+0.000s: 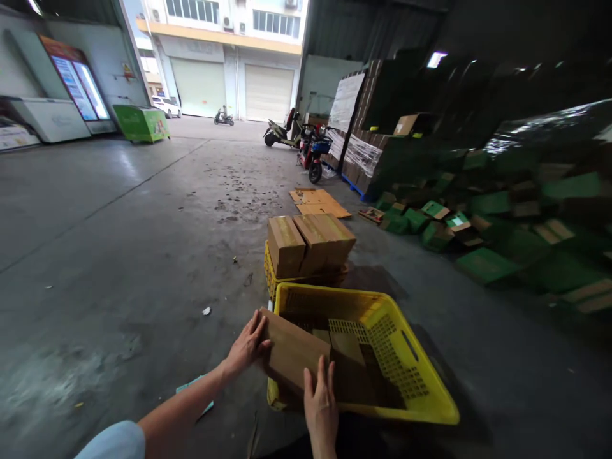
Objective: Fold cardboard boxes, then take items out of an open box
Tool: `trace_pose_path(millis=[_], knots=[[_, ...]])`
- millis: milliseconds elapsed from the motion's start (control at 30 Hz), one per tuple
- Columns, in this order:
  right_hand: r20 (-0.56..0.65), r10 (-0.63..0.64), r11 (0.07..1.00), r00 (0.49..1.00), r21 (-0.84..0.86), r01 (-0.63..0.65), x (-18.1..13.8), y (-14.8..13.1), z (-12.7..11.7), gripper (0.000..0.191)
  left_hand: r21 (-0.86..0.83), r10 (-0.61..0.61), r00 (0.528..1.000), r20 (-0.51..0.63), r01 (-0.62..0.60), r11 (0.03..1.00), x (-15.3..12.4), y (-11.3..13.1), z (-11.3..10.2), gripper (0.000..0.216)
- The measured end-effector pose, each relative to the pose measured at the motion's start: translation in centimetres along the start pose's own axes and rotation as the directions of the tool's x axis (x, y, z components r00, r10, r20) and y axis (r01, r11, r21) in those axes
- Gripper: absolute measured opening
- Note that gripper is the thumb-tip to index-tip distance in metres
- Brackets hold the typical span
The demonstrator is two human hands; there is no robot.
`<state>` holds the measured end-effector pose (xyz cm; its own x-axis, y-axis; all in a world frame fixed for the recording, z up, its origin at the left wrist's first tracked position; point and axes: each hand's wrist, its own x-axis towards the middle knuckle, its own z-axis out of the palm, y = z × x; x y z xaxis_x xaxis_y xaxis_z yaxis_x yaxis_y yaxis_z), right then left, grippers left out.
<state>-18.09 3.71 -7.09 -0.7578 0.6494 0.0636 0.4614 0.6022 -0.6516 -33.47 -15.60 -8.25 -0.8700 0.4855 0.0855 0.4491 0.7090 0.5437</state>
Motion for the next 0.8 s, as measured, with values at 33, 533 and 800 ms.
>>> trace_pose_path(millis=[33,533,800], knots=[[-0.007,0.008,1.000,1.000,0.009,-0.008,0.0,0.1,0.0,0.084,-0.040,-0.043,0.999,0.013,0.044,0.998,0.1,0.0,0.0,0.073],[0.131,0.157,0.976,0.979,0.131,-0.174,-0.8,0.7,-2.9,0.106,-0.146,-0.252,0.967,0.044,0.256,0.956,-1.0,2.1,-3.1,0.060],[0.092,0.164,0.985,0.982,0.037,-0.168,-2.7,-1.9,-8.5,0.071,-0.156,-0.270,0.963,-0.013,0.265,0.952,-1.7,4.6,-6.8,0.043]])
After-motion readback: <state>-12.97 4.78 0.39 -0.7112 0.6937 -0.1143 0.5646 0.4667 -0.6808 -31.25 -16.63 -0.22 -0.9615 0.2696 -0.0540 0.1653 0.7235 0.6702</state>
